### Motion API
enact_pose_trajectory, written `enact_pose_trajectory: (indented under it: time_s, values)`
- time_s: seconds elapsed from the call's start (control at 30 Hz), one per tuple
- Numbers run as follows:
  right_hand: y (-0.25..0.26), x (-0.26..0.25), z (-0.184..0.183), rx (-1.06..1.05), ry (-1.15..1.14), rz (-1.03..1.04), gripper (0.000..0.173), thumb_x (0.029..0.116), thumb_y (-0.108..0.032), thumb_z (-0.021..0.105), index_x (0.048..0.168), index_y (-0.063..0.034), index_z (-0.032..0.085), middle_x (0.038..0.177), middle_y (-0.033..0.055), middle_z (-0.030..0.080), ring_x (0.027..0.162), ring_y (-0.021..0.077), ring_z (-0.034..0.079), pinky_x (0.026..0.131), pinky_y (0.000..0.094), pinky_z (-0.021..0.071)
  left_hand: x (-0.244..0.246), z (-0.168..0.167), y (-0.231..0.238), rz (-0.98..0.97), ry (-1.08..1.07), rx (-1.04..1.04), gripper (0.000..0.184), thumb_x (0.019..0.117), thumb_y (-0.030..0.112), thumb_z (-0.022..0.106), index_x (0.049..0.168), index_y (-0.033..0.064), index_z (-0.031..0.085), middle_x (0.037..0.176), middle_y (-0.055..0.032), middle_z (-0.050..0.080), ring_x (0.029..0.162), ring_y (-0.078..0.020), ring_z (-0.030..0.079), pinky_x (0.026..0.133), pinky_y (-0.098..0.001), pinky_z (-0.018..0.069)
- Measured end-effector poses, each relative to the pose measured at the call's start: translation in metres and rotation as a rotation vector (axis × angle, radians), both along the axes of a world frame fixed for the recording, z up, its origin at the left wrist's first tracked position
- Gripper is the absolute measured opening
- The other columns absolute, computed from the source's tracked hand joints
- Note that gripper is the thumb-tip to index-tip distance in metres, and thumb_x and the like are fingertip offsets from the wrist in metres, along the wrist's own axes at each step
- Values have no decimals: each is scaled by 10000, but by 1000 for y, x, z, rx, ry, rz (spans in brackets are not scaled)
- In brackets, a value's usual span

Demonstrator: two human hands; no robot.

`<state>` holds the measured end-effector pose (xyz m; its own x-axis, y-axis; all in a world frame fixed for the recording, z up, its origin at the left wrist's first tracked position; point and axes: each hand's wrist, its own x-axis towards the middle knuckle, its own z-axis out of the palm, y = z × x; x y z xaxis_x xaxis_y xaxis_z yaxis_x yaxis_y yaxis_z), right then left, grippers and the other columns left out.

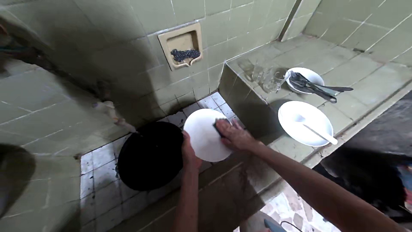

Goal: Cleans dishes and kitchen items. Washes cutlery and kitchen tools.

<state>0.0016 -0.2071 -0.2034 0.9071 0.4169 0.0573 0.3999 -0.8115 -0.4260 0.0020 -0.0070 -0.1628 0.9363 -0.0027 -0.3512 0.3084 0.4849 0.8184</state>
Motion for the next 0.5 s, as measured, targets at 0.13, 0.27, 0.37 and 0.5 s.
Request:
enact_pose_trajectory:
  time_s: [0.13, 0.27, 0.37, 0.5]
  values:
    - [57, 34, -2, 79, -208, -111, 662, 1098, -393, 339, 1571, 69, 306, 1664, 226, 259, 1572, 338, 190, 1266, 592, 84, -4, 1, -19, -90, -30, -49, 550, 1100, 523, 242, 1446, 184, 503, 1274, -31, 674, 1129, -149, 663, 935, -398, 577]
    - [70, -31, 11, 254, -118, 270, 507, 1090, -255, 383, 1546, -42, 444, 1641, 109, 373, 1560, 234, 257, 1292, 488, 130, 6, 6, 1, 39, -26, 20, 566, 1091, 545, 266, 1424, 151, 500, 1217, -32, 671, 1069, -118, 659, 895, -368, 573]
    - [19, -45, 1, 112, -122, 174, 490, 1064, -223, 452, 1530, -72, 482, 1633, 74, 397, 1544, 209, 297, 1284, 471, 191, 0, 6, 12, 57, -23, -24, 556, 1090, 546, 249, 1423, 180, 503, 1221, -38, 687, 1083, -153, 681, 891, -415, 598]
    - [15, 3, -3, -37, -180, -198, 631, 1085, -339, 388, 1594, 22, 289, 1679, 194, 242, 1569, 347, 198, 1261, 581, 120, -14, 9, -2, 10, 31, -14, 582, 1082, 562, 260, 1451, 179, 496, 1288, -70, 662, 1149, -200, 656, 931, -458, 573]
